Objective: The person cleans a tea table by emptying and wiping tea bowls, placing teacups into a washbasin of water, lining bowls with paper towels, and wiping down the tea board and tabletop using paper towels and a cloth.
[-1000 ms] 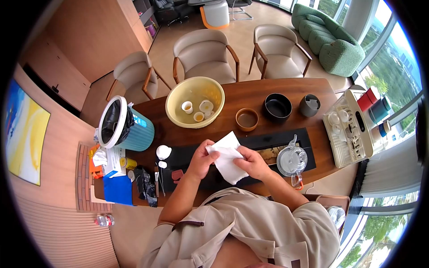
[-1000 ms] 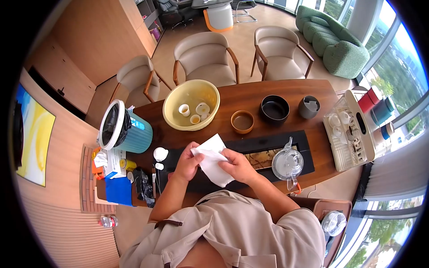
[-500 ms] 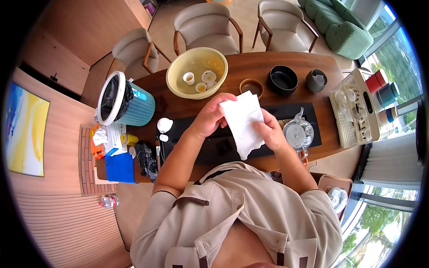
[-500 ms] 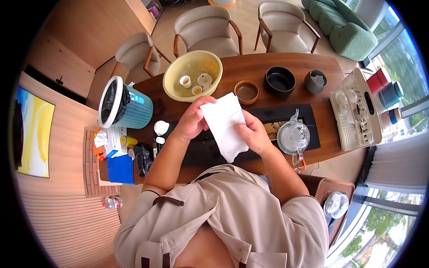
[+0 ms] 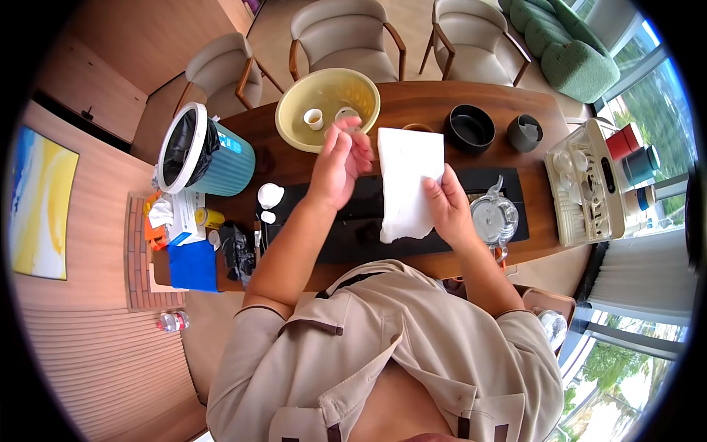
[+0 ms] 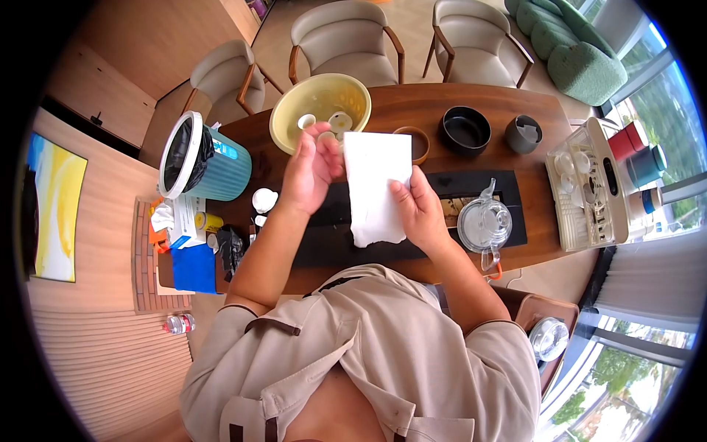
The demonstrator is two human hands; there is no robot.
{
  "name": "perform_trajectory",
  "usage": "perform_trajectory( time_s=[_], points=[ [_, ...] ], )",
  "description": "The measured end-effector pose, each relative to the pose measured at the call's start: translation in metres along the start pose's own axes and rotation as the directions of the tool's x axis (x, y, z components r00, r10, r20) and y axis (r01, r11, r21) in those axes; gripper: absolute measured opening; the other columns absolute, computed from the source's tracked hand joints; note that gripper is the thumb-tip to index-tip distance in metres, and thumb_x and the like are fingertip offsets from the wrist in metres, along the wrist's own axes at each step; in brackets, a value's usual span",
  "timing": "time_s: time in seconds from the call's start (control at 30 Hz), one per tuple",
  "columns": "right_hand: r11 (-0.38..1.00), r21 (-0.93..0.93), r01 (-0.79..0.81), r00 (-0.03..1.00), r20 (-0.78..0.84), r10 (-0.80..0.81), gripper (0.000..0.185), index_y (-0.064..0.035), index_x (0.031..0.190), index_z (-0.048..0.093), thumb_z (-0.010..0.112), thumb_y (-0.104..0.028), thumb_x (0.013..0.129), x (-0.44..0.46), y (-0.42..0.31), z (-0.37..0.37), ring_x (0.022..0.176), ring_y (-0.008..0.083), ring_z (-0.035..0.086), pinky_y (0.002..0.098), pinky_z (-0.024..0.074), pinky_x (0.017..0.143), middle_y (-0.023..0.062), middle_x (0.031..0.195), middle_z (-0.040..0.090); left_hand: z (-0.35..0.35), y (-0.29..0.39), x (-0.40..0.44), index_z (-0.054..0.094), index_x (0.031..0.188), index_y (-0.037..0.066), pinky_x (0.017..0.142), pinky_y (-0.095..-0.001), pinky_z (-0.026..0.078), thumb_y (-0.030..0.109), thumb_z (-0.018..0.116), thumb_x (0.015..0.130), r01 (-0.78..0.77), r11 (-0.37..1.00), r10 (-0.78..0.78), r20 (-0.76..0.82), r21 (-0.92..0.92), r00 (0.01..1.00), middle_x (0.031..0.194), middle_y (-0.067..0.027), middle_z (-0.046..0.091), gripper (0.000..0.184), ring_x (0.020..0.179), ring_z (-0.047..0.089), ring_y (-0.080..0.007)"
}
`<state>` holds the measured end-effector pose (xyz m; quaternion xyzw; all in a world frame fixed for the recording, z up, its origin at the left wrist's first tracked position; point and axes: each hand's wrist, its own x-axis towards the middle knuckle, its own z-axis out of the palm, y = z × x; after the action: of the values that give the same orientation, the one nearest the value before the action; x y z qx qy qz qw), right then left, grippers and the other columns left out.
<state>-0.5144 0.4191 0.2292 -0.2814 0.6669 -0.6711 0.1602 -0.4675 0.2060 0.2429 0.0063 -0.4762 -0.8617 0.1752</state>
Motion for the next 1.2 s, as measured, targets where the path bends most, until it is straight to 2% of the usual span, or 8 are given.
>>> perform_trajectory(
  time_s=[0.13, 0.37, 0.5, 0.67, 0.83, 0.97, 1.13, 1.2],
  points=[
    [0.994, 0.107, -0.034, 0.994, -0.098, 0.045, 0.022, -0.0021, 0.112, 0.053, 0.051, -0.020, 0.101, 0.012, 0.029, 0.005, 0.085, 0.0086, 0.053, 0.0254, 0.0462, 0.076, 0.0032, 0.094, 0.061, -0.013, -0.060, -0.045, 0.046, 0.136, 0.008, 0.091, -0.0347, 0.049, 0.070, 0.037, 0.091, 0.438, 0.879, -0.400, 0.205, -0.189, 0.893, 0.123, -0.0032, 0.061, 0.077, 0.106, 0.060, -0.0150],
    [0.897, 0.388, -0.213, 0.973, -0.004, 0.232, 0.026, -0.0024, 0.120, 0.054, 0.053, -0.018, 0.099, 0.007, 0.043, 0.018, 0.091, 0.0085, 0.056, 0.0260, 0.0472, 0.081, 0.0038, 0.104, 0.062, -0.002, -0.070, -0.070, 0.047, 0.133, 0.006, 0.090, -0.0333, 0.051, 0.054, 0.059, 0.090, 0.231, 0.953, -0.240, -0.024, -0.196, 0.970, 0.119, -0.0049, 0.061, 0.066, 0.105, 0.060, -0.0140],
    [0.747, 0.609, -0.266, 0.951, 0.039, 0.307, 0.027, -0.0035, 0.122, 0.054, 0.051, -0.015, 0.098, 0.004, 0.044, 0.018, 0.094, 0.0104, 0.060, 0.0279, 0.0492, 0.083, 0.0047, 0.110, 0.063, -0.007, -0.071, -0.068, 0.050, 0.128, 0.005, 0.089, -0.0353, 0.051, 0.048, 0.063, 0.090, 0.313, 0.872, -0.323, 0.040, -0.376, 0.946, 0.114, -0.0055, 0.063, 0.058, 0.102, 0.061, -0.0154],
    [0.708, 0.651, -0.274, 0.944, 0.040, 0.328, 0.024, -0.0049, 0.120, 0.055, 0.051, -0.015, 0.099, 0.001, 0.047, 0.018, 0.094, 0.0101, 0.060, 0.0272, 0.0499, 0.082, 0.0041, 0.109, 0.064, -0.007, -0.080, -0.070, 0.058, 0.104, 0.010, 0.085, -0.0329, 0.052, 0.031, 0.060, 0.096, 0.318, 0.836, -0.362, -0.014, -0.447, 0.932, 0.102, -0.0029, 0.065, 0.022, 0.094, 0.062, -0.0133],
    [0.937, 0.313, -0.158, 0.983, -0.039, 0.179, 0.014, -0.0059, 0.098, 0.054, 0.054, -0.020, 0.101, 0.004, 0.059, 0.010, 0.080, 0.0033, 0.049, 0.0202, 0.0436, 0.070, -0.0034, 0.090, 0.058, -0.003, -0.075, -0.066, 0.051, 0.093, 0.011, 0.059, -0.0203, 0.044, 0.021, 0.055, 0.100, 0.213, 0.976, -0.217, -0.265, -0.042, 0.940, 0.077, 0.0042, 0.053, 0.012, 0.066, 0.050, -0.0040],
    [0.943, 0.297, -0.151, 0.977, -0.101, 0.188, 0.015, -0.0052, 0.097, 0.052, 0.055, -0.020, 0.100, 0.006, 0.055, 0.019, 0.079, 0.0032, 0.046, 0.0196, 0.0422, 0.071, -0.0038, 0.089, 0.056, -0.006, -0.074, -0.061, 0.051, 0.098, 0.008, 0.057, -0.0185, 0.038, 0.019, 0.049, 0.101, 0.101, 0.938, -0.008, -0.272, 0.332, 0.962, 0.077, 0.0043, 0.051, 0.011, 0.065, 0.044, -0.0030],
    [0.899, 0.433, -0.072, 0.975, -0.157, 0.154, 0.016, -0.0039, 0.109, 0.054, 0.056, -0.015, 0.099, 0.004, 0.044, 0.028, 0.089, 0.0060, 0.056, 0.0220, 0.0461, 0.080, 0.0002, 0.100, 0.062, 0.002, -0.055, -0.065, 0.052, 0.116, 0.002, 0.079, -0.0267, 0.049, 0.031, 0.055, 0.099, 0.295, 0.947, -0.319, -0.254, -0.128, 0.913, 0.099, -0.0026, 0.061, 0.034, 0.085, 0.057, -0.0089],
    [0.887, 0.460, -0.028, 0.977, -0.176, 0.122, 0.019, -0.0035, 0.114, 0.054, 0.057, -0.013, 0.098, 0.004, 0.041, 0.027, 0.094, 0.0074, 0.058, 0.0230, 0.0471, 0.083, 0.0018, 0.104, 0.064, -0.004, -0.059, -0.071, 0.050, 0.126, 0.001, 0.089, -0.0320, 0.049, 0.036, 0.059, 0.097, 0.415, 0.898, -0.419, 0.004, -0.148, 0.908, 0.114, -0.0068, 0.061, 0.047, 0.100, 0.059, -0.0128]
  ],
)
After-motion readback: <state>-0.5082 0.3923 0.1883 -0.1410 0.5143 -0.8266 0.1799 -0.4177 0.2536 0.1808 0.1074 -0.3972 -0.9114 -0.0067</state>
